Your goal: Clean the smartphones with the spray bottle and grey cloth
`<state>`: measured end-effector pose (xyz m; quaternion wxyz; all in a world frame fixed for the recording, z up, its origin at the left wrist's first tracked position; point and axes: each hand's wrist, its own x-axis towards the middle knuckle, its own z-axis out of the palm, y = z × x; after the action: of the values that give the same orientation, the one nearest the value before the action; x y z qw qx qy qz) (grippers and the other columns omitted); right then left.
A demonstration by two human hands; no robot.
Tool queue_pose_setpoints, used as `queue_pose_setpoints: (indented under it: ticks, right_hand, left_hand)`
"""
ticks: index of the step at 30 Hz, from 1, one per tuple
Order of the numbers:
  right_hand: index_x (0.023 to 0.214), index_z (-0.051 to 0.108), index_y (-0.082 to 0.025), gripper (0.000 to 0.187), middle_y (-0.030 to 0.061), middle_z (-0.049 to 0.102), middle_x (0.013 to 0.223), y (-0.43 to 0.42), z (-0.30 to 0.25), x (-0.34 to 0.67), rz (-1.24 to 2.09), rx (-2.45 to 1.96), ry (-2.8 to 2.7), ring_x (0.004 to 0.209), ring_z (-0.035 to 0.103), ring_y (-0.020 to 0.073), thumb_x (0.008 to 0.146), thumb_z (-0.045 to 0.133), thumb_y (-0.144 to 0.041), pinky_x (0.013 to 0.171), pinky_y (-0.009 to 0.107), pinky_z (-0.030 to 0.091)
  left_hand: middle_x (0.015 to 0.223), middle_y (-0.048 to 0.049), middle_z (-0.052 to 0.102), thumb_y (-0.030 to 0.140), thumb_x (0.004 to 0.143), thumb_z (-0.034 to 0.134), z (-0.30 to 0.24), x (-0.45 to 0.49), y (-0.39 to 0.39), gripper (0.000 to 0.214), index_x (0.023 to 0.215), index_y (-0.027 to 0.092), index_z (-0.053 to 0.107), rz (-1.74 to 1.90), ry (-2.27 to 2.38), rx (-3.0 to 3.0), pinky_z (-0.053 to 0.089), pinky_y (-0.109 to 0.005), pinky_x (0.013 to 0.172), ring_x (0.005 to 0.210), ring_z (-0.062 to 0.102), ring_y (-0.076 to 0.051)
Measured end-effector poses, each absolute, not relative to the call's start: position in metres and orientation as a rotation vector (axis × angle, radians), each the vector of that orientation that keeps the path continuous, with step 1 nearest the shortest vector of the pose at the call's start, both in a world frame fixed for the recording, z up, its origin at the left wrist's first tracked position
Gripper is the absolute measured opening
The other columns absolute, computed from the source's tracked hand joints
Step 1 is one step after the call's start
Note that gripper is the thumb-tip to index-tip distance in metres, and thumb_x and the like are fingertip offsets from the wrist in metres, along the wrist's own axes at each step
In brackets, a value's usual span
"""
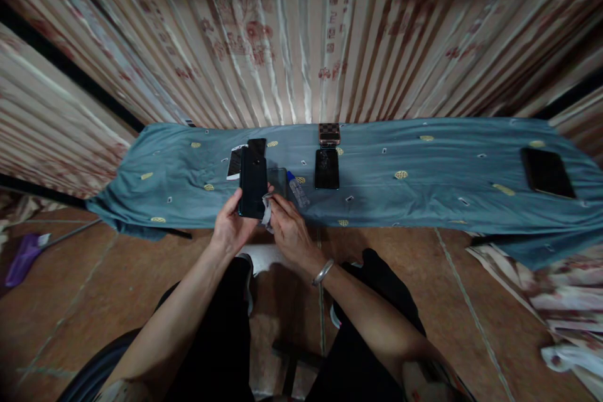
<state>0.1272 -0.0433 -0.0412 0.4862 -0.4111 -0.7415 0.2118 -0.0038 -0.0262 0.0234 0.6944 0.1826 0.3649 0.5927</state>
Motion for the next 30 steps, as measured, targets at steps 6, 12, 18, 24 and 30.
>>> queue_pose_setpoints:
  ticks: [6,12,18,24,30]
  right_hand:
    - [0.134,0.061,-0.023,0.039,0.0089,0.062,0.137,-0.034,-0.044,0.131,0.638,-1.025,-1.694,0.129,0.057,0.0217,0.1,0.041,-0.028,0.112,0.04,0.045]
    - [0.126,0.066,-0.023,0.037,0.0091,0.067,0.13,-0.021,-0.046,0.142,0.572,-1.119,-1.658,0.125,0.06,0.0232,0.098,0.043,-0.028,0.11,0.044,0.046]
    - [0.122,0.068,-0.022,0.037,0.0094,0.069,0.126,-0.009,-0.045,0.15,0.532,-1.176,-1.617,0.12,0.063,0.0229,0.096,0.043,-0.029,0.107,0.041,0.048]
    - [0.119,0.068,-0.019,0.036,0.0117,0.069,0.124,0.006,-0.042,0.164,0.502,-1.253,-1.516,0.118,0.063,0.0256,0.096,0.043,-0.032,0.104,0.043,0.05]
    - [0.125,0.063,-0.021,0.036,0.0114,0.063,0.132,0.003,-0.03,0.171,0.37,-1.234,-1.596,0.125,0.057,0.025,0.096,0.042,-0.025,0.111,0.046,0.043]
  left_hand:
    - [0.102,-0.0059,0.075,0.022,0.082,0.063,0.022,0.004,-0.031,0.043,0.125,0.018,0.061,1.328,0.813,0.48,0.052,-0.033,0.091,0.103,0.069,-0.021]
    - [0.115,-0.0052,0.073,0.021,0.078,0.067,0.021,0.01,-0.038,0.057,0.135,0.021,0.056,1.226,0.861,0.508,0.048,-0.037,0.1,0.113,0.066,-0.023]
    - [0.129,-0.0065,0.067,0.022,0.079,0.068,0.023,0.015,-0.044,0.063,0.14,0.022,0.051,1.182,0.877,0.535,0.049,-0.04,0.103,0.123,0.06,-0.026]
    - [0.132,-0.0086,0.065,0.028,0.087,0.061,0.02,0.019,-0.053,0.057,0.142,0.026,0.048,1.052,0.845,0.534,0.057,-0.043,0.088,0.118,0.064,-0.028]
    - [0.128,-0.0105,0.067,0.033,0.087,0.063,0.017,0.02,-0.055,0.054,0.139,0.025,0.051,1.021,0.788,0.512,0.059,-0.036,0.073,0.115,0.066,-0.03]
